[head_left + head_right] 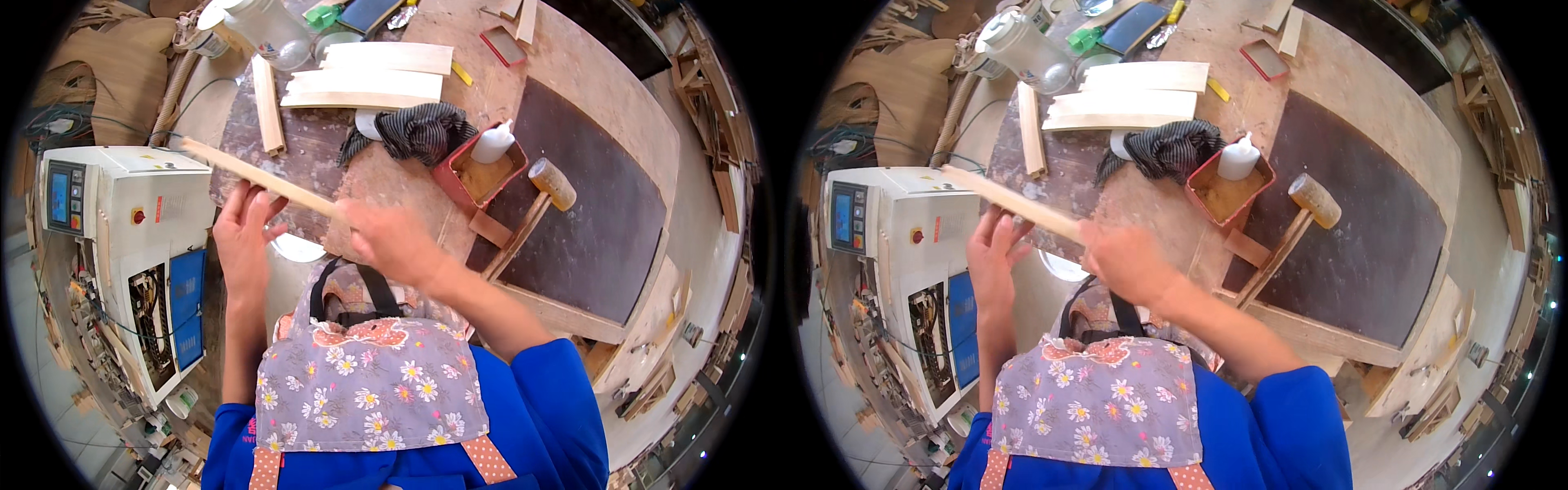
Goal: The person processes wooden planks using a machine, applies glue to the joints of wooden components, and uses a chisel to refine a joint before stacking the parts on a pallet.
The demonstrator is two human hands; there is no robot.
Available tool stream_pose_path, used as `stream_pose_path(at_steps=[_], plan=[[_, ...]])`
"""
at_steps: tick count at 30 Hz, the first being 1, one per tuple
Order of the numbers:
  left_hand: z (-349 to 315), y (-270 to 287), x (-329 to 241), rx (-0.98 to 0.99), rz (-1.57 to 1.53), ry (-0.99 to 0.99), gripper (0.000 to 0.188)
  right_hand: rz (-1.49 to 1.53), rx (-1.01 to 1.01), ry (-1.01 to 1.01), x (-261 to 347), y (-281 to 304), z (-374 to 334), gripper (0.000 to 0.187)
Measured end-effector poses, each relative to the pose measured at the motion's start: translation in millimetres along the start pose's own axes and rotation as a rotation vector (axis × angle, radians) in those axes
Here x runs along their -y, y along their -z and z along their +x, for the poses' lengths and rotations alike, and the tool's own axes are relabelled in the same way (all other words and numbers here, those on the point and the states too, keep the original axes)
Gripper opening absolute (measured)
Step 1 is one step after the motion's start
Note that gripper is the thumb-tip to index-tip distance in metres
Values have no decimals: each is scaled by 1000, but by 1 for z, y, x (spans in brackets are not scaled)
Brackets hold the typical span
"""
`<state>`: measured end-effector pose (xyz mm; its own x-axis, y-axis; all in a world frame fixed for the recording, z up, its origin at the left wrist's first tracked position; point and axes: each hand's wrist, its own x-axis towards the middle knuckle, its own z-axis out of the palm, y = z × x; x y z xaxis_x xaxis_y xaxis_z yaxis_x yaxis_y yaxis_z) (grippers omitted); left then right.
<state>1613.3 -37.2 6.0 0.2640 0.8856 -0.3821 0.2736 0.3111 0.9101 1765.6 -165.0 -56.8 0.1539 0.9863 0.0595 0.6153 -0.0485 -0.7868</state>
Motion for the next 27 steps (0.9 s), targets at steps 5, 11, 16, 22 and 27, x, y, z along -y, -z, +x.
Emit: stream_pose_path(at_steps=[5, 11, 16, 22, 27], plan=[[-22, 1, 16, 38, 1122, -871, 90, -36, 296, -58, -31, 30, -4, 35], [7, -50, 65, 658, 1286, -783, 51, -75, 378, -59, -37, 29, -19, 30], [6, -46, 86, 613, 1131, -785, 23, 88, -72, -108, -37, 79, -42, 17], [6, -50, 78, 544, 1079, -795, 23, -522, -359, -99, -72, 125, -47, 12], [7, -57, 85, 523, 1038, -737, 25, -610, 76, -489, -69, 117, -32, 16]])
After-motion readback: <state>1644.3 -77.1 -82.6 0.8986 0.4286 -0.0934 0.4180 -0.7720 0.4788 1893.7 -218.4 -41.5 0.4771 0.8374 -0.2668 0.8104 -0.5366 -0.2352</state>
